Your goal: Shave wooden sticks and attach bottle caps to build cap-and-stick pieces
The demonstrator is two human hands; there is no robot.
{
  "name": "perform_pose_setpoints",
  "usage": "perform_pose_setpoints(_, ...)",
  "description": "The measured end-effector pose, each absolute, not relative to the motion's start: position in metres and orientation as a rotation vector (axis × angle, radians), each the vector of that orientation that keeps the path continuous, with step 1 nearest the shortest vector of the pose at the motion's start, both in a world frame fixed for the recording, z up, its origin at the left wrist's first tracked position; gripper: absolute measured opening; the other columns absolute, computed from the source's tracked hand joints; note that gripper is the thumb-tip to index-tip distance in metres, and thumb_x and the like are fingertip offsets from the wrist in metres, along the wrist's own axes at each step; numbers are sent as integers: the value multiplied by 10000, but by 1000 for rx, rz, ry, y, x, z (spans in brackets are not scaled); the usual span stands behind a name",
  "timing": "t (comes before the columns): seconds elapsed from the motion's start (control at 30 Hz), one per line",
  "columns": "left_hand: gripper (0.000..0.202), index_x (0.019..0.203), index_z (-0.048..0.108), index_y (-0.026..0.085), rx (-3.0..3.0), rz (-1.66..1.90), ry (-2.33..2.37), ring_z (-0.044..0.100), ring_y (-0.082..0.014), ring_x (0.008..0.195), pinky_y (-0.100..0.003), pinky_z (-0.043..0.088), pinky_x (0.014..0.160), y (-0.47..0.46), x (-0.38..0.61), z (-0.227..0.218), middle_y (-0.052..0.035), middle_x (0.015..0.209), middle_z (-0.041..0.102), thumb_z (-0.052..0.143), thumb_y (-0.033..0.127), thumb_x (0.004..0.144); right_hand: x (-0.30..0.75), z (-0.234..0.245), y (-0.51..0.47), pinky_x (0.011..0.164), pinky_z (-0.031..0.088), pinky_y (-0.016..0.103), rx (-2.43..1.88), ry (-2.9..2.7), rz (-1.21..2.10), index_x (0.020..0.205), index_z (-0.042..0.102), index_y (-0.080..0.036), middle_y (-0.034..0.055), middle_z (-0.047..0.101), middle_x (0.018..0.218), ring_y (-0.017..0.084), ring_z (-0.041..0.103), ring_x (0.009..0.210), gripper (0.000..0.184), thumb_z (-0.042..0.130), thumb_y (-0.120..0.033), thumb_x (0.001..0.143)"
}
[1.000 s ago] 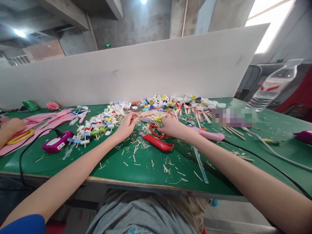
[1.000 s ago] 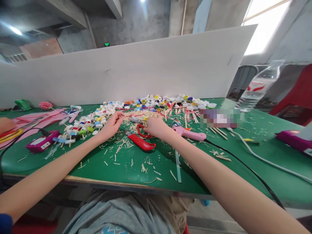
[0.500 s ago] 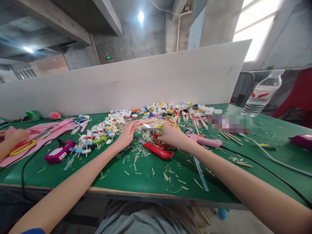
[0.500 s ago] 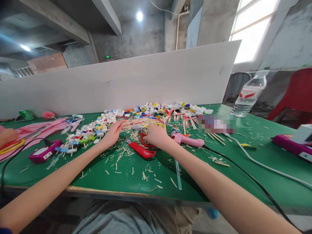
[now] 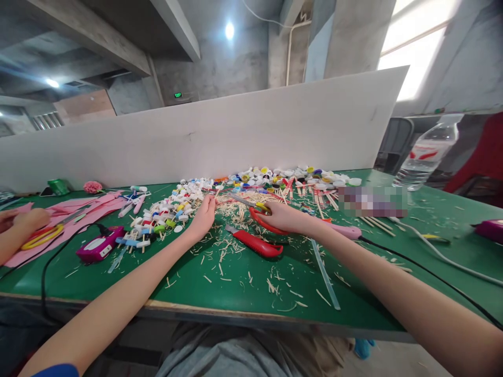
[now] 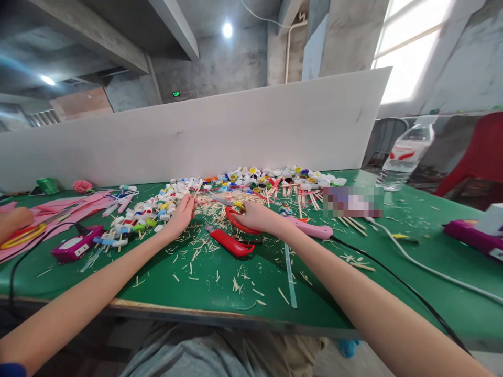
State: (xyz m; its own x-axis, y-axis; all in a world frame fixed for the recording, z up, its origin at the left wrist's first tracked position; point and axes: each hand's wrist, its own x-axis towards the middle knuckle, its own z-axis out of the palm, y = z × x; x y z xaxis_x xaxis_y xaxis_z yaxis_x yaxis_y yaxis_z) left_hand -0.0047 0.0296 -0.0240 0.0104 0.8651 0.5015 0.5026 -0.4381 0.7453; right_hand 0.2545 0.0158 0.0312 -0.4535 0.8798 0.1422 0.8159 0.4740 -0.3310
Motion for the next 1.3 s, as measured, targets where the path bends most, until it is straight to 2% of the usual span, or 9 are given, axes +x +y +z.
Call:
perform_pose_setpoints(0.27, 365, 848, 396, 229, 1900, 1439, 1299, 366, -128, 550, -270, 396, 543, 32, -3, -26, 40, 646, 321, 285, 559, 956, 252, 36, 10, 566, 408, 341, -1413, -2459, 479, 778, 504, -218, 91, 643, 779, 192, 569, 650, 495, 374, -690, 856)
perform_pose_setpoints(0.5, 425, 845, 392, 223, 1876, 1458, 1244, 370, -113, 513, -254, 390, 506, 30, 0, -24, 47, 629, 310, 273, 622, 931, 259, 33, 18, 572, 382, 342, -1399, -2481, 551, 812, 525, -212, 103, 636, 842, 203, 557, 689, 613, 328, -792, 814)
perform_pose_setpoints(0.7, 366, 860, 414, 215, 1900, 1431, 1270, 371, -111, 519, -253, 395, 531, 29, -1, -24, 48, 626, 338, 286, 541, 964, 259, 33, 16, 595, 391, 337, -1373, -2493, 605, 843, 535, -208, 101, 641, 879, 205, 563, 726, 598, 361, -779, 816)
perform_pose_setpoints(0.97, 268, 871, 447, 201, 2015, 1314, 1328, 450, -126, 597, -273, 400, 620, 16, 7, -18, 24, 679, 438, 311, 403, 984, 254, 36, 10, 665, 431, 346, -1346, -2468, 686, 935, 553, -201, 106, 659, 969, 217, 586, 801, 600, 404, -769, 809)
perform_pose_setpoints(1.17, 255, 886, 470, 205, 2069, 1251, 1338, 455, -139, 605, -281, 387, 644, 4, 13, -12, 29, 644, 443, 314, 381, 983, 252, 44, -2, 665, 435, 353, -1356, -2462, 737, 895, 566, -197, 108, 667, 934, 227, 587, 781, 599, 475, -774, 765)
perform_pose_setpoints(1.3, 271, 885, 465, 201, 2057, 1265, 1332, 473, -141, 589, -280, 396, 630, 2, 18, -9, 32, 616, 428, 283, 374, 987, 251, 48, -6, 714, 453, 360, -1359, -2464, 763, 949, 566, -193, 129, 660, 1016, 247, 597, 838, 616, 506, -771, 743)
